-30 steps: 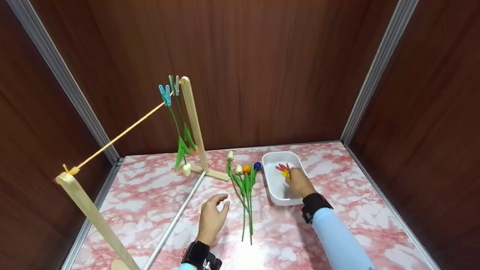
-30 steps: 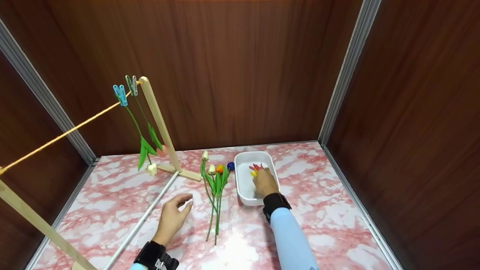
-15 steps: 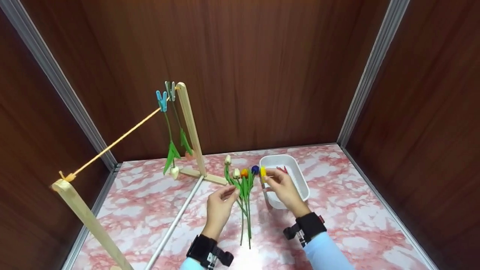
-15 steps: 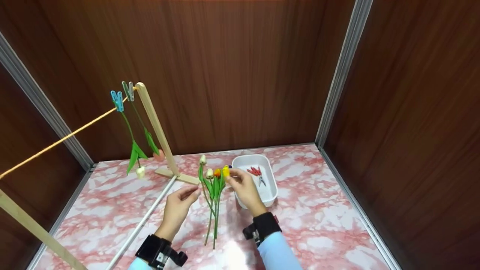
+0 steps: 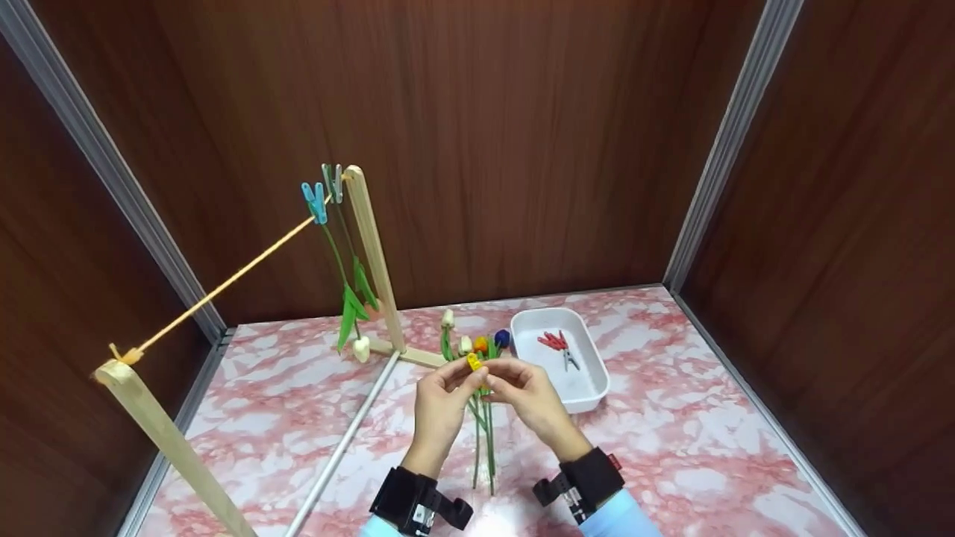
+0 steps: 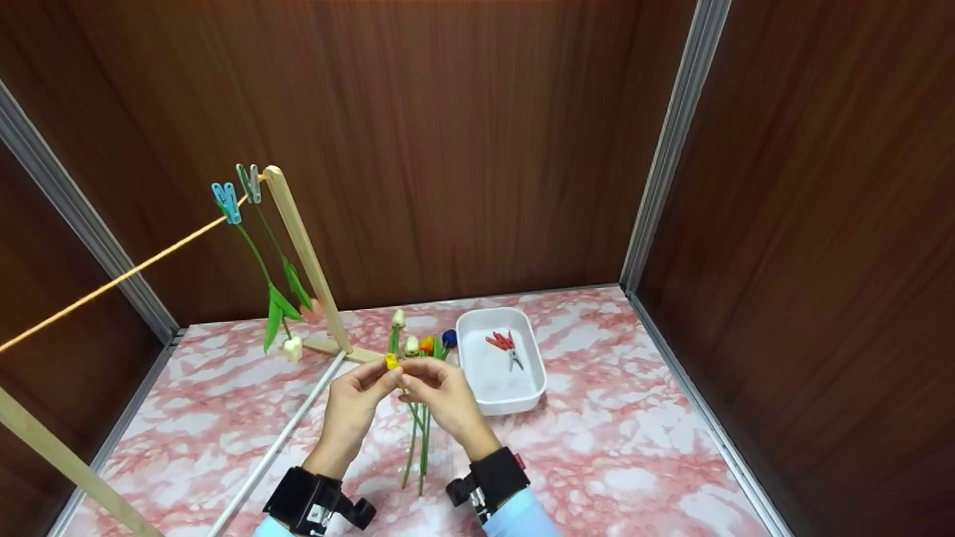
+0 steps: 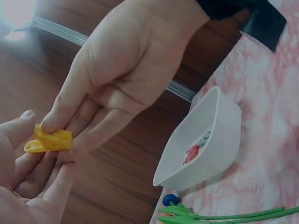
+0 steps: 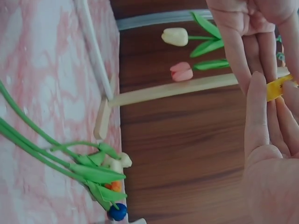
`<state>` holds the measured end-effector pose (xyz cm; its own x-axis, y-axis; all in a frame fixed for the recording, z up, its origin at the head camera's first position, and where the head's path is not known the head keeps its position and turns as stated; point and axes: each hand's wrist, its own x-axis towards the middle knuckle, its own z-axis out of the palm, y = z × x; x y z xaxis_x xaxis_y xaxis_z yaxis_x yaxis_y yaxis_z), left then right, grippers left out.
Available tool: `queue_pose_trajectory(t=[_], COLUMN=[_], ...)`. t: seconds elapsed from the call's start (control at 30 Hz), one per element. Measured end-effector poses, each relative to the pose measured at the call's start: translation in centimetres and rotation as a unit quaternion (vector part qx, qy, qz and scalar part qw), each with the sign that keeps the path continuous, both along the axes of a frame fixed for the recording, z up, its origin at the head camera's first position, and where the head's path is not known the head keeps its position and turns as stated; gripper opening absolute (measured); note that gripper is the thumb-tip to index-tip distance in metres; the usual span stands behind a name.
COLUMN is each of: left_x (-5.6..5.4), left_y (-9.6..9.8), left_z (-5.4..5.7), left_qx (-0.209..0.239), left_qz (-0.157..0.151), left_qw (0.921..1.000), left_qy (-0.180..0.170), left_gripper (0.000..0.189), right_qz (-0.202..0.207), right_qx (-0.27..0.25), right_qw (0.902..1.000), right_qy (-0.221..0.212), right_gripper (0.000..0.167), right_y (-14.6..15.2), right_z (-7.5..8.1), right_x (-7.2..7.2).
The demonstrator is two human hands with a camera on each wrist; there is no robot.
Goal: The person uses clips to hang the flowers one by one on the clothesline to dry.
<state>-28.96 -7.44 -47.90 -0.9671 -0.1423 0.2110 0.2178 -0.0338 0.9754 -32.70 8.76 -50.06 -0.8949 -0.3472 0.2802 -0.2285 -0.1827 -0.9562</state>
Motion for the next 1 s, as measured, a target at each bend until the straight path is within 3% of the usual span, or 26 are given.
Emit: queue_pose_trajectory(t=[0.37, 1.0], left_x=[0.6, 0.5], left_y=[-0.4, -1.1], left_z=[-0.2, -0.9], left_qx=[0.048, 0.028], left_qz=[0.019, 0.062], left_qw=[0.9986, 0.9976], left_qy=[-0.013, 0.014], left_gripper=[0.038, 0.021], right_qz=[-0.008, 0.005], right_qx=[-0.013, -0.01], right_qw=[0.9998, 0.9996], right_qy=[-0.013, -0.026], right_gripper=[0.032, 0.031], right_y=[-1.0, -1.4], right_z=[-0.7, -1.2], right_x=[0.8, 1.4])
